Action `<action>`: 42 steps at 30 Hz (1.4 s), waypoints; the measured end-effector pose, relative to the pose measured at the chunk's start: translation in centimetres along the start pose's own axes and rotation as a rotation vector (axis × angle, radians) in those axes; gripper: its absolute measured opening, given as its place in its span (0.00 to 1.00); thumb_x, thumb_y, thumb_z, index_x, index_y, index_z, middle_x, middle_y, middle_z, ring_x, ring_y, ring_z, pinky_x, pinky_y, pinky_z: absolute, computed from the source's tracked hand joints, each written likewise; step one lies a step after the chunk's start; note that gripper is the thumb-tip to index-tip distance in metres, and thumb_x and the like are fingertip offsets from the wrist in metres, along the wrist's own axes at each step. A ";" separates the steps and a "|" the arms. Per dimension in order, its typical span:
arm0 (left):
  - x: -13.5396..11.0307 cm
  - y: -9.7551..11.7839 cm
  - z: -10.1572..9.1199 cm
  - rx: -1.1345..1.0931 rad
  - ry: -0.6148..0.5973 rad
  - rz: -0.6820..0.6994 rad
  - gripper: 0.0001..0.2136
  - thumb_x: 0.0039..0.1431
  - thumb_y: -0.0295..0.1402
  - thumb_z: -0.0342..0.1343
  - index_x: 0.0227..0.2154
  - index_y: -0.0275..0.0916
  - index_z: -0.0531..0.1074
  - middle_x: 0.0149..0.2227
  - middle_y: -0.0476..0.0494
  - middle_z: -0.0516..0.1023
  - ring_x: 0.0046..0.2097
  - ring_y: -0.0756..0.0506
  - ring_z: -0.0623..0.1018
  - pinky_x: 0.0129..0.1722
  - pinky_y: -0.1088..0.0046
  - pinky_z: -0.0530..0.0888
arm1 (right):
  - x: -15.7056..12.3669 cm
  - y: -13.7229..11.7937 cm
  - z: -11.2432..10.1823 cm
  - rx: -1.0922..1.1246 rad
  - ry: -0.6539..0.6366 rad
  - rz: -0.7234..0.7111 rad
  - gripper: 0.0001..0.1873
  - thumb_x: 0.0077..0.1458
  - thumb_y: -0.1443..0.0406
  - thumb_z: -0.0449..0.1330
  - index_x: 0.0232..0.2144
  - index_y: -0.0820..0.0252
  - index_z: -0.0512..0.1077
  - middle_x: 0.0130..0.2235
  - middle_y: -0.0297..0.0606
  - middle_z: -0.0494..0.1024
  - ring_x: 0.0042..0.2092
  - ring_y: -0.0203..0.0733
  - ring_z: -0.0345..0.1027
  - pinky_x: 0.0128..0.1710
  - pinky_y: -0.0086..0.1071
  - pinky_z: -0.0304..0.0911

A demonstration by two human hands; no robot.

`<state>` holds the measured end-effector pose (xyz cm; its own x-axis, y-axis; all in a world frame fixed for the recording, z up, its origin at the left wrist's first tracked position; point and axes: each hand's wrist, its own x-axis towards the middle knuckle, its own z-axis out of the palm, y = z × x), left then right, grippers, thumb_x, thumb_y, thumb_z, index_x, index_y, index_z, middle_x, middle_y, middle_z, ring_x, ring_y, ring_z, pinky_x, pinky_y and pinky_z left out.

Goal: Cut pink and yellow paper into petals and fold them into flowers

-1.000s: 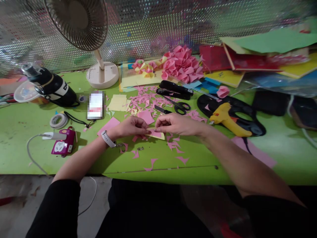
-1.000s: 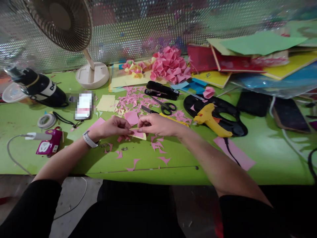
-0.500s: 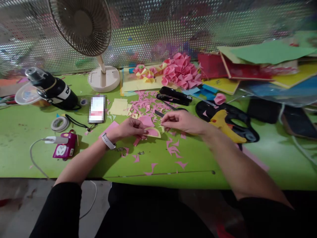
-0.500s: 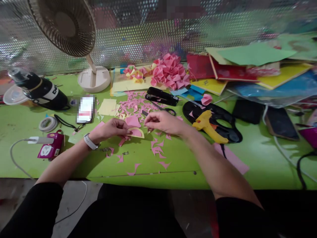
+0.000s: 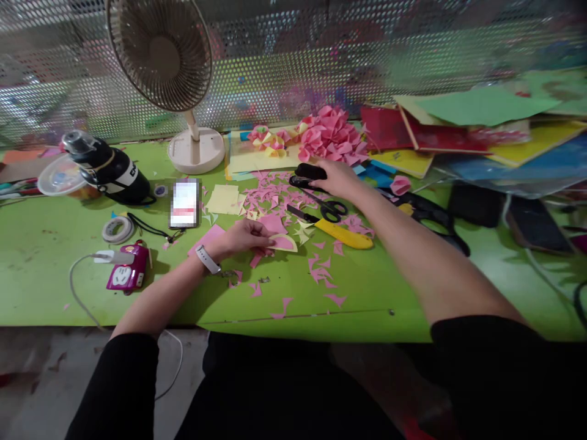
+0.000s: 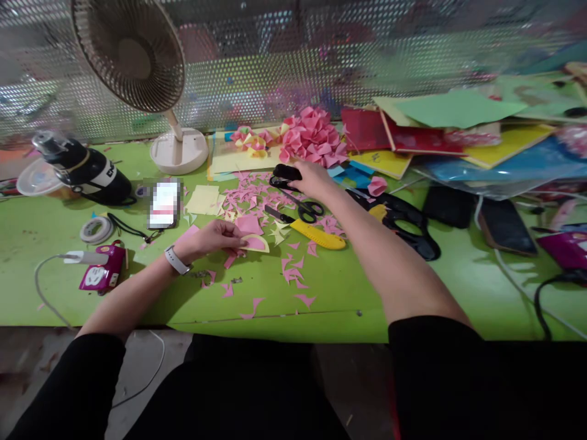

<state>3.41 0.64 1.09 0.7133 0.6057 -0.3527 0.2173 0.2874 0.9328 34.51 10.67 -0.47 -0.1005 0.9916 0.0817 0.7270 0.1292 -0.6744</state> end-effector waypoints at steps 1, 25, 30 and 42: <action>-0.1 0.2 -0.1 -0.006 0.005 -0.008 0.15 0.50 0.39 0.69 0.30 0.31 0.76 0.30 0.41 0.82 0.26 0.51 0.79 0.27 0.76 0.76 | -0.1 -0.4 -0.2 0.012 0.028 0.003 0.19 0.42 0.52 0.71 0.36 0.46 0.72 0.40 0.41 0.77 0.53 0.62 0.63 0.50 0.53 0.56; 0.2 0.2 5.0 0.041 0.330 -0.027 0.08 0.57 0.24 0.63 0.23 0.31 0.75 0.23 0.46 0.79 0.24 0.54 0.77 0.28 0.80 0.74 | -18.2 -6.4 0.2 -0.332 -0.314 -0.249 0.13 0.62 0.58 0.56 0.46 0.53 0.74 0.46 0.42 0.80 0.47 0.53 0.74 0.43 0.42 0.66; -0.3 -0.4 5.5 0.010 0.336 -0.075 0.07 0.57 0.25 0.64 0.25 0.31 0.75 0.27 0.43 0.81 0.27 0.53 0.80 0.28 0.81 0.74 | -18.2 -5.8 0.4 -0.323 -0.306 -0.257 0.14 0.61 0.57 0.56 0.46 0.54 0.73 0.47 0.43 0.80 0.47 0.53 0.74 0.43 0.41 0.66; -0.1 -1.2 7.3 -0.186 0.291 -0.153 0.07 0.59 0.21 0.61 0.26 0.30 0.73 0.25 0.44 0.80 0.28 0.51 0.80 0.35 0.75 0.78 | -17.3 -7.5 -0.1 -0.208 -0.196 -0.255 0.26 0.58 0.44 0.57 0.44 0.56 0.77 0.46 0.43 0.82 0.45 0.53 0.75 0.42 0.42 0.66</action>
<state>7.92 -5.18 0.52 0.4570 0.7234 -0.5175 0.1629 0.5040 0.8482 30.87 -7.44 3.22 -0.4093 0.9095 0.0726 0.7823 0.3908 -0.4851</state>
